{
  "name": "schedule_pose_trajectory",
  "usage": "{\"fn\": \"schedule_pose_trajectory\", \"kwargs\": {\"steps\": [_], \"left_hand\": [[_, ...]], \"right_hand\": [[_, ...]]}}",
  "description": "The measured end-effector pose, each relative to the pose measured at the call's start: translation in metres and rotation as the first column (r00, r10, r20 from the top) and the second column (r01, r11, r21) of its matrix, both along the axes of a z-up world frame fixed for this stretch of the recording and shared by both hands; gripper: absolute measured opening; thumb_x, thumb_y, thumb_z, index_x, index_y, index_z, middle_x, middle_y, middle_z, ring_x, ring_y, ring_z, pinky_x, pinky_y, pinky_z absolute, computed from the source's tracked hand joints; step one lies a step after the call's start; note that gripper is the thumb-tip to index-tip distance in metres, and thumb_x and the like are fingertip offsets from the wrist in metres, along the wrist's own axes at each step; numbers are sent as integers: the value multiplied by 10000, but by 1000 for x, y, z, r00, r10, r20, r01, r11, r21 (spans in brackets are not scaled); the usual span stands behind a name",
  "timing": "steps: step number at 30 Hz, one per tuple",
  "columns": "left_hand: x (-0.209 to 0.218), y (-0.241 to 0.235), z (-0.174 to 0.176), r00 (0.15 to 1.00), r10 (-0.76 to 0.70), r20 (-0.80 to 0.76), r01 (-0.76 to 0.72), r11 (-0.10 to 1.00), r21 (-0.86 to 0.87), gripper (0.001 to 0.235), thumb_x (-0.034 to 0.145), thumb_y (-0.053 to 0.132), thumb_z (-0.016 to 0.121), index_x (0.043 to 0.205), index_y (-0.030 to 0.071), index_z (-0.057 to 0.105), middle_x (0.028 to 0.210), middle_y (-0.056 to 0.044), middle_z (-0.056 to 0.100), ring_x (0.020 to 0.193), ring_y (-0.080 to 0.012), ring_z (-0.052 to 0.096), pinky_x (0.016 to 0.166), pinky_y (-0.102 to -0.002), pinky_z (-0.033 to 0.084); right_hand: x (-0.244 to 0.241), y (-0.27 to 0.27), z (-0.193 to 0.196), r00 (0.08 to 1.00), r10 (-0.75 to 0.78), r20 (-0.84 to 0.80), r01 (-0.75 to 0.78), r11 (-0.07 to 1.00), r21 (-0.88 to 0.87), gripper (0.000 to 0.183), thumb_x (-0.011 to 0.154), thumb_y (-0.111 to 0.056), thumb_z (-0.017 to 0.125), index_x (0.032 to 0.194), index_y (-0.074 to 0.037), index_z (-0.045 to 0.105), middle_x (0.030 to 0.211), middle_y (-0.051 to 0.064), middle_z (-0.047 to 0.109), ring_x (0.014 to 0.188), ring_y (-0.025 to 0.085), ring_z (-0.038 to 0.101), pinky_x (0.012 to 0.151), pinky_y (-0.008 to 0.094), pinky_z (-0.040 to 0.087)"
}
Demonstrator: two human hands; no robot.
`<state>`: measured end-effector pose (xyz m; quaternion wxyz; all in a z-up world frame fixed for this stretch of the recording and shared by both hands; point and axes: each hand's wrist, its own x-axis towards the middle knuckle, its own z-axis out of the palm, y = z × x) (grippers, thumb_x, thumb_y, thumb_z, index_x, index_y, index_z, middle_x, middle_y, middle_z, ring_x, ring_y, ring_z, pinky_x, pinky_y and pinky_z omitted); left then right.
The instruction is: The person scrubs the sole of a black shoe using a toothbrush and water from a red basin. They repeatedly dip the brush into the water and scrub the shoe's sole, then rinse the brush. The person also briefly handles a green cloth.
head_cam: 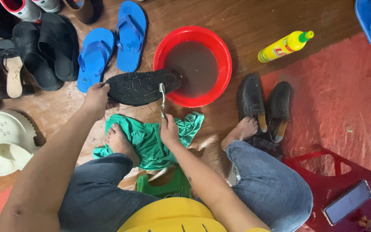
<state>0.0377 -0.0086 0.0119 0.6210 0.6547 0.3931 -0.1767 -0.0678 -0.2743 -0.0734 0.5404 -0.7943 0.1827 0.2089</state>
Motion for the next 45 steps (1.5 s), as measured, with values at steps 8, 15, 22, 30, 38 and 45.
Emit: {"fn": "schedule_pose_trajectory", "kwargs": {"steps": [8, 15, 22, 30, 38, 45], "left_hand": [[13, -3, -9, 986, 161, -45, -164, 984, -63, 516, 1091, 255, 463, 1551, 43, 364, 1413, -363, 434, 1058, -540, 679, 825, -577, 651], [22, 8, -11, 969, 220, -111, -224, 974, -21, 526, 1087, 271, 466, 1552, 40, 380, 1437, -335, 363, 1086, -509, 686, 798, -559, 668], [20, 40, -62, 944, 306, -124, -311, 950, -17, 535, 1073, 268, 529, 1494, 3, 333, 1328, -312, 434, 963, -499, 729, 711, -574, 679], [21, 37, -62, 959, 244, -141, -249, 969, -13, 480, 1065, 272, 502, 1464, 20, 413, 1265, -296, 508, 914, -467, 746, 680, -551, 675], [21, 26, -46, 948, 282, -147, -288, 958, -20, 472, 1063, 274, 490, 1493, 83, 447, 1328, -297, 468, 1017, -525, 704, 756, -585, 656], [23, 23, -37, 965, 237, -114, -241, 970, -25, 449, 1069, 252, 470, 1495, 110, 481, 1335, -333, 428, 995, -520, 706, 767, -568, 665]], "right_hand": [[15, -11, -18, 969, -133, 210, 158, 981, -111, 404, 1078, -416, 418, 1158, -94, 647, 1125, 215, 713, 1087, 446, 649, 983, 570, 491], [29, -23, 17, 996, -36, 86, 48, 989, -139, 437, 1065, -364, 387, 1162, -17, 633, 1117, 297, 697, 1127, 503, 623, 1018, 601, 458], [31, -14, 18, 994, -20, 111, 36, 989, -142, 396, 1052, -408, 380, 977, -73, 579, 918, 291, 662, 1005, 517, 645, 874, 613, 498], [40, -24, 59, 996, -82, 20, 84, 987, -136, 361, 1049, -362, 397, 1154, -80, 598, 1027, 262, 718, 1065, 486, 662, 941, 603, 501], [24, -19, -2, 980, 103, 168, -61, 970, -235, 314, 1055, -354, 388, 1054, -90, 558, 906, 286, 655, 928, 526, 652, 847, 628, 502], [21, -40, -22, 966, 228, 120, -182, 934, -307, 363, 1047, -476, 420, 985, -148, 562, 896, 204, 667, 926, 470, 667, 834, 574, 551]]}}
